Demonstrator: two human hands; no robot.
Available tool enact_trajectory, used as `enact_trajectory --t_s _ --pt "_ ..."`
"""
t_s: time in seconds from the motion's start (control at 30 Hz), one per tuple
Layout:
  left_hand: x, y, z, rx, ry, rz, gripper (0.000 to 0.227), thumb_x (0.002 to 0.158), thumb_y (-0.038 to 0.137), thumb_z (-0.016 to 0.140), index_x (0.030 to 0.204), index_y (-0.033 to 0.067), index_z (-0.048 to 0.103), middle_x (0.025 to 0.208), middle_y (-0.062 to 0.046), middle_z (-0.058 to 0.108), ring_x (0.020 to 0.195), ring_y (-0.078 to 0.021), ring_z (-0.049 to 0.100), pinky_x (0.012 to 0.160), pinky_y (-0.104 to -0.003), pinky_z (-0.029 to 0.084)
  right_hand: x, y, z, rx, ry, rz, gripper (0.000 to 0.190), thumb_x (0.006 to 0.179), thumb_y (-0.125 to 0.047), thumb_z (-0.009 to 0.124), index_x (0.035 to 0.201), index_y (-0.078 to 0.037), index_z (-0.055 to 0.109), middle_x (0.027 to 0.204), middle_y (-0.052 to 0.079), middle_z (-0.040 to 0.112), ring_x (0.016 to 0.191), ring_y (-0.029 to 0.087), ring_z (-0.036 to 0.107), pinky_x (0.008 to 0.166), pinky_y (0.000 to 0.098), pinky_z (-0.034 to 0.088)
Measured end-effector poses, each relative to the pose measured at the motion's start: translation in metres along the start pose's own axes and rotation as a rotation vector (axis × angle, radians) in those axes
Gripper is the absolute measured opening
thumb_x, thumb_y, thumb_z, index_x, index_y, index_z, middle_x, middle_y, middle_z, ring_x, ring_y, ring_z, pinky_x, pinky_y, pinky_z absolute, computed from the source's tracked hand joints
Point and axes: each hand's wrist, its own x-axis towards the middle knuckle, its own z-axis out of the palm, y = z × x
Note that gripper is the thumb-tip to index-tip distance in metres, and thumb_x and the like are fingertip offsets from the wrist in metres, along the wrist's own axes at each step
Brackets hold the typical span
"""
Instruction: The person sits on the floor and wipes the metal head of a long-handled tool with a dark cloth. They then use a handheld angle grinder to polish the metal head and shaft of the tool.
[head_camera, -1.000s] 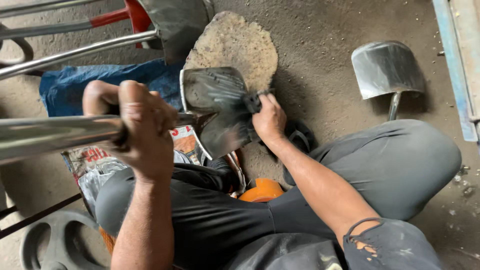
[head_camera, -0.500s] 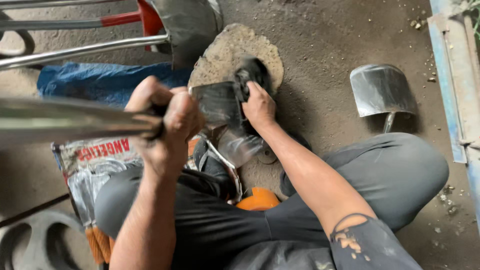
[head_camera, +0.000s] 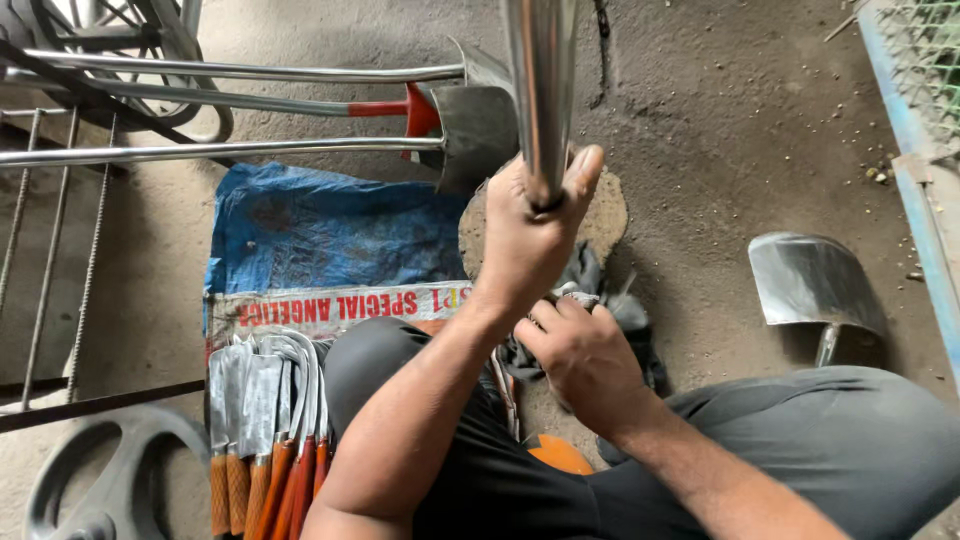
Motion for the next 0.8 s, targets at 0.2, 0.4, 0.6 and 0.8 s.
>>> enact_trajectory --t_s 0.2,0.4,0.6,0.8 --pt "0.017 -0.011 0.016 -0.104 0.214 0.183 0.029 0.11 0.018 0.068 0.087 0.0043 0.057 0.071 0.005 0.049 0.066 -0.0045 0.044 0.058 -0.024 0.04 -0.002 0.059 -0.061 0.067 0.099 0.084 0.031 0.063 -0.008 0.076 0.093 -0.014 0.074 0.092 0.008 0.067 0.088 0.032 0.063 0.074 0.0444 0.053" --pt "0.038 -0.034 0.004 -0.676 -0.152 -0.061 0.031 0.106 0.014 0.07 0.085 0.0124 0.047 0.065 0.004 0.043 0.054 -0.0069 0.043 0.048 -0.028 0.039 -0.024 0.125 -0.029 0.001 0.692 0.387 0.018 0.095 -0.002 0.081 0.104 -0.002 0.066 0.099 0.014 0.065 0.096 0.03 0.066 0.084 0.0408 0.054" --pt "0.031 -0.044 0.008 -0.585 -0.026 -0.012 0.033 0.109 0.023 0.065 0.084 0.0126 0.046 0.062 0.005 0.041 0.05 -0.0051 0.039 0.043 -0.026 0.036 -0.008 0.12 -0.015 0.48 1.131 0.647 0.023 0.093 -0.01 0.081 0.109 -0.002 0.066 0.101 0.008 0.071 0.093 0.02 0.07 0.084 0.0378 0.059" --pt "0.027 -0.043 0.024 -0.601 0.118 0.057 0.029 0.11 0.023 0.066 0.089 0.0119 0.049 0.062 0.005 0.043 0.048 -0.003 0.041 0.04 -0.023 0.035 -0.025 0.137 -0.066 0.873 1.548 0.537 0.027 0.098 -0.017 0.077 0.113 0.004 0.071 0.112 0.02 0.075 0.093 0.029 0.081 0.09 0.0456 0.066"
